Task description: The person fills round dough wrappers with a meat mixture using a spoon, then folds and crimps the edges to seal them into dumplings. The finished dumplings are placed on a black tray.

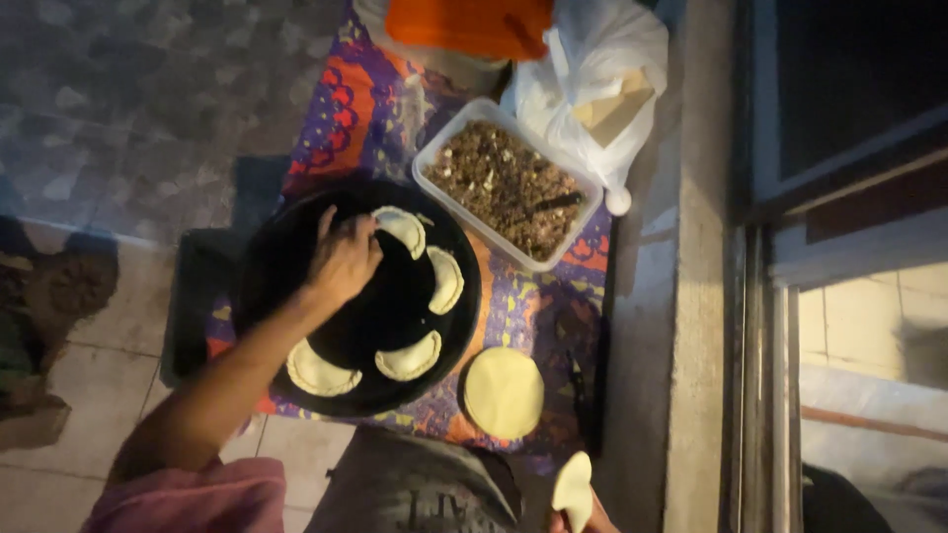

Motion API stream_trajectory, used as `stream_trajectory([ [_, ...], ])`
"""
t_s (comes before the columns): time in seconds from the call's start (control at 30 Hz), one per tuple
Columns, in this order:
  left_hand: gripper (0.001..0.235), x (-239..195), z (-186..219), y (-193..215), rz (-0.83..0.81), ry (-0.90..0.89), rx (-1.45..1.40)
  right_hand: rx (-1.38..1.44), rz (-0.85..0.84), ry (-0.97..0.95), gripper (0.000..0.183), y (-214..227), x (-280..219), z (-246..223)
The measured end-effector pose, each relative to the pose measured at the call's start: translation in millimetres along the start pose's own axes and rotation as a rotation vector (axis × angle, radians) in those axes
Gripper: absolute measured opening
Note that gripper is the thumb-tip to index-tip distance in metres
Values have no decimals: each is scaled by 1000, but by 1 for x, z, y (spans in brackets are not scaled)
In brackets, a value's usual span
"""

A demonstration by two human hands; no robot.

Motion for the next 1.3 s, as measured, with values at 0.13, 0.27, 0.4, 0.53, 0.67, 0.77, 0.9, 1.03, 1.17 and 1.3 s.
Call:
stream_trajectory([
  [0.13,16,-1,-45,1,-306,402,-299,-250,-370,50,56,-122,-70,-20],
  [0.27,22,-18,-71,40,103,433,-483,-193,43,37,20,-73,-40,-23],
  [0.4,25,-20,-51,30,108,246,-392,-111,-51,141,54,-82,-58,-29],
  [0.53,29,-1,-21,31,102,234,-392,-121,-46,251,54,-127,-89,-34],
  [0.67,26,-52,71,11,104,465,-1210,1,83,650,43,-178,-141,-58],
  [0.77,61,-111,219,39,-437,435,-1967,-193,109,911,44,-229,-199,-76],
  [0.9,43,-124,279,147,-424,224,-1604,-528,120,1068,40,-255,-237,-75],
  [1.03,40,-177,271,122,-513,518,-1754,-566,137,1000,33,-259,-239,-59],
  [1.17,41,-214,261,136,-327,621,-1706,-879,55,1117,33,-274,-241,-47],
  [1.3,27,-259,239,150,-38,748,-1832,-970,-175,1242,24,-288,-237,-16],
])
Point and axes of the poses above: each hand's wrist, its own x-axis towards the middle knuckle, its own y-axis out of the back of the hand, z = x × y, the point moved 10 cm from there along x, towards the middle knuckle, and after that the axes turned 1 degree about z, right-handed, at the moved point
